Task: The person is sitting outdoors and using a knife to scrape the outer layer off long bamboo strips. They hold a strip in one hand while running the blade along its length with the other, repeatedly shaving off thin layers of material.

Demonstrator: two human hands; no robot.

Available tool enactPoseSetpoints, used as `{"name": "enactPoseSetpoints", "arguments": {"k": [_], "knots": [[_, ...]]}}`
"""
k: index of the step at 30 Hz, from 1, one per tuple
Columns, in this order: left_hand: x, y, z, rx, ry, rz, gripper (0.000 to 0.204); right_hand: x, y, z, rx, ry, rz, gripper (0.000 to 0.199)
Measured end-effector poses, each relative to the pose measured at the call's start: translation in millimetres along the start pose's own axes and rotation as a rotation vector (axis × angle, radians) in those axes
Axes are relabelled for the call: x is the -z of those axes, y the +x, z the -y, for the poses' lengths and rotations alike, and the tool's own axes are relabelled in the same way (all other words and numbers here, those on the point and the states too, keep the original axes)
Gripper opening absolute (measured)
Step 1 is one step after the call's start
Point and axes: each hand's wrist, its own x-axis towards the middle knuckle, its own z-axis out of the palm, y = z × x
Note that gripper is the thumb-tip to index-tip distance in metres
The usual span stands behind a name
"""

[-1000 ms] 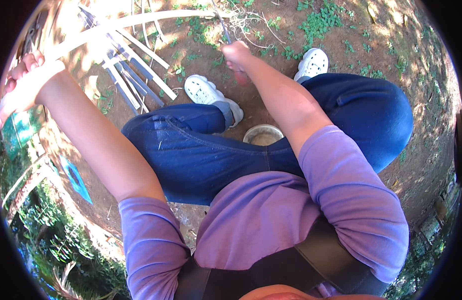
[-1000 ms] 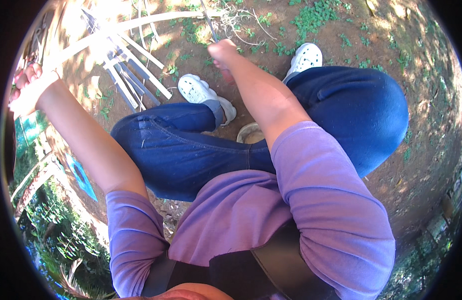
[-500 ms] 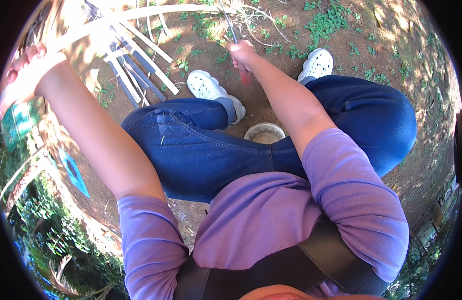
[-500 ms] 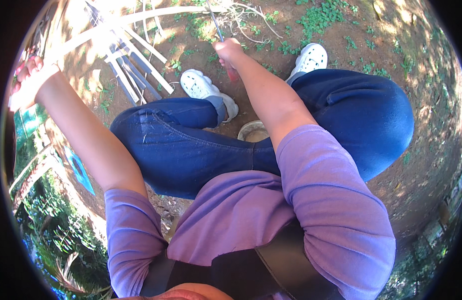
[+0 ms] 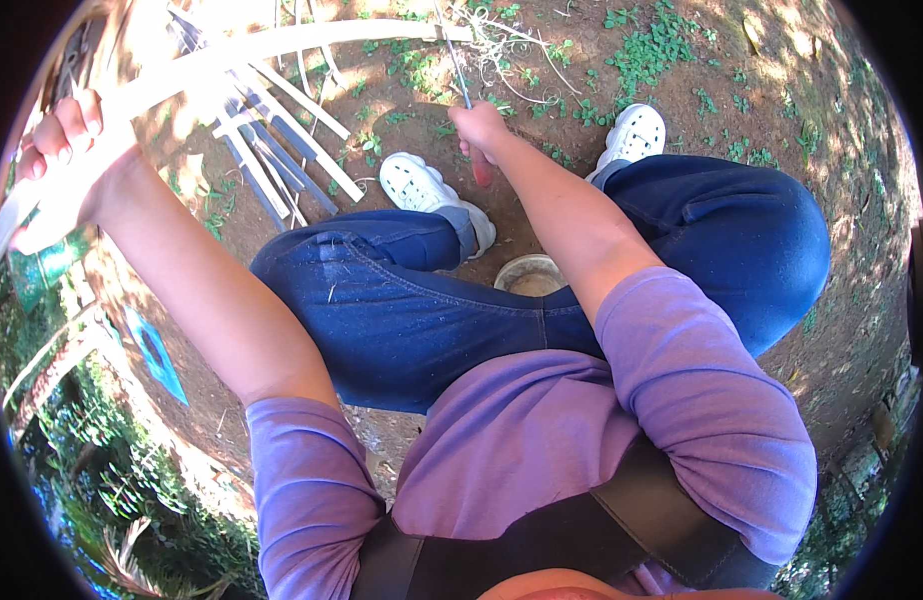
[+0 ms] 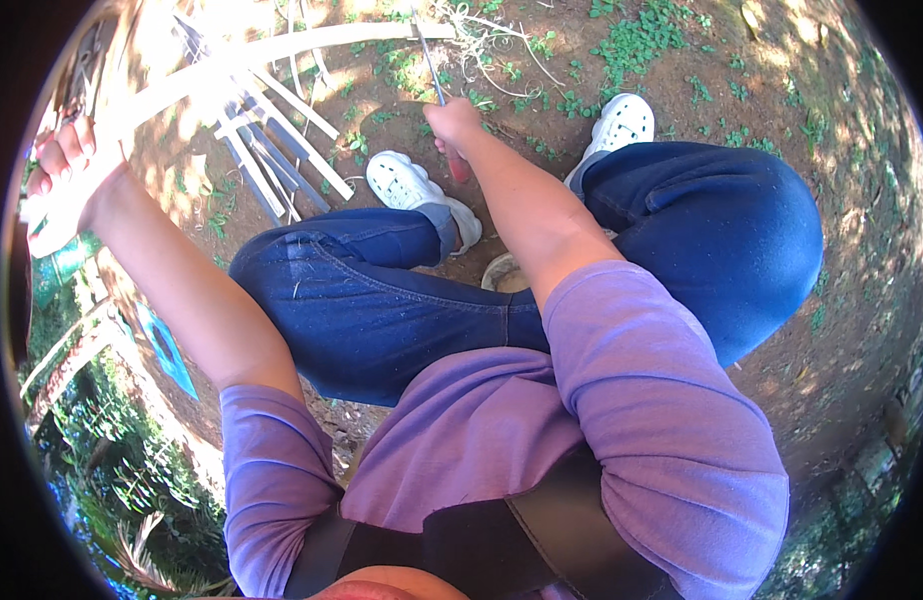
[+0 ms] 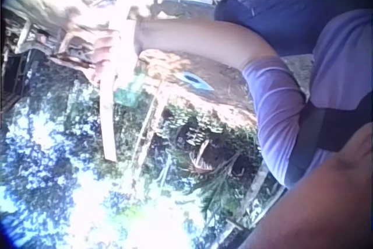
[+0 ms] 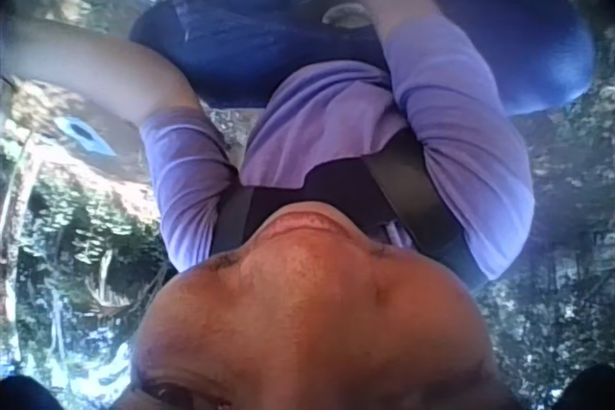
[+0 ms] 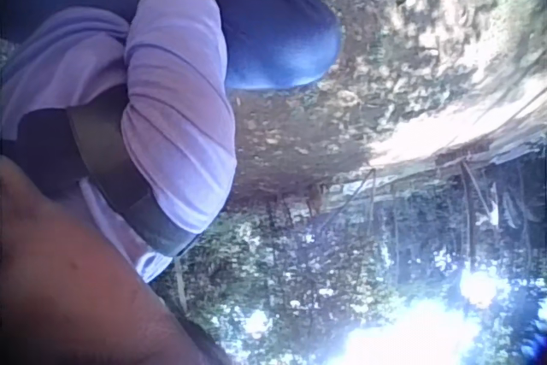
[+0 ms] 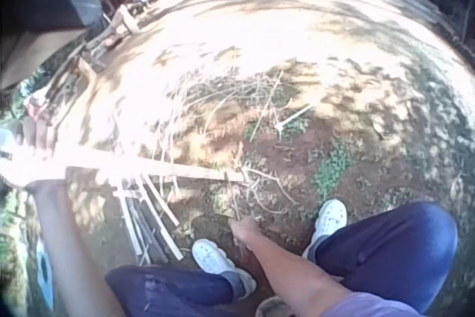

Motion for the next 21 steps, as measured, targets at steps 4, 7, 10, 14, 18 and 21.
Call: {"name": "enactPoseSetpoints", "arguments": {"k": [4,7,10,14,18,21], "knots": [[-2,-5,5,0.012,-0.054,0.067,0.09,21,5,14,-0.075,-0.113,0.026,0.024],[8,-9,6,-0.035,-0.06,0.035,0.09,20,6,35,-0.066,-0.067,0.033,0.024],[21,-13,3,-0.049,-0.06,0.024,0.09,3,-2,38,-0.004,0.006,0.012,0.024],[8,-4,9,-0.025,-0.084,0.167,0.091,10,-2,19,0.005,-0.182,-0.042,0.024],[-6,-3,13,-0.038,-0.118,0.185,0.089,20,2,21,-0.094,-0.042,-0.007,0.023],[-9,-2,13,-0.022,-0.158,0.193,0.088,6,-6,36,-0.051,0.047,0.028,0.025]]}}
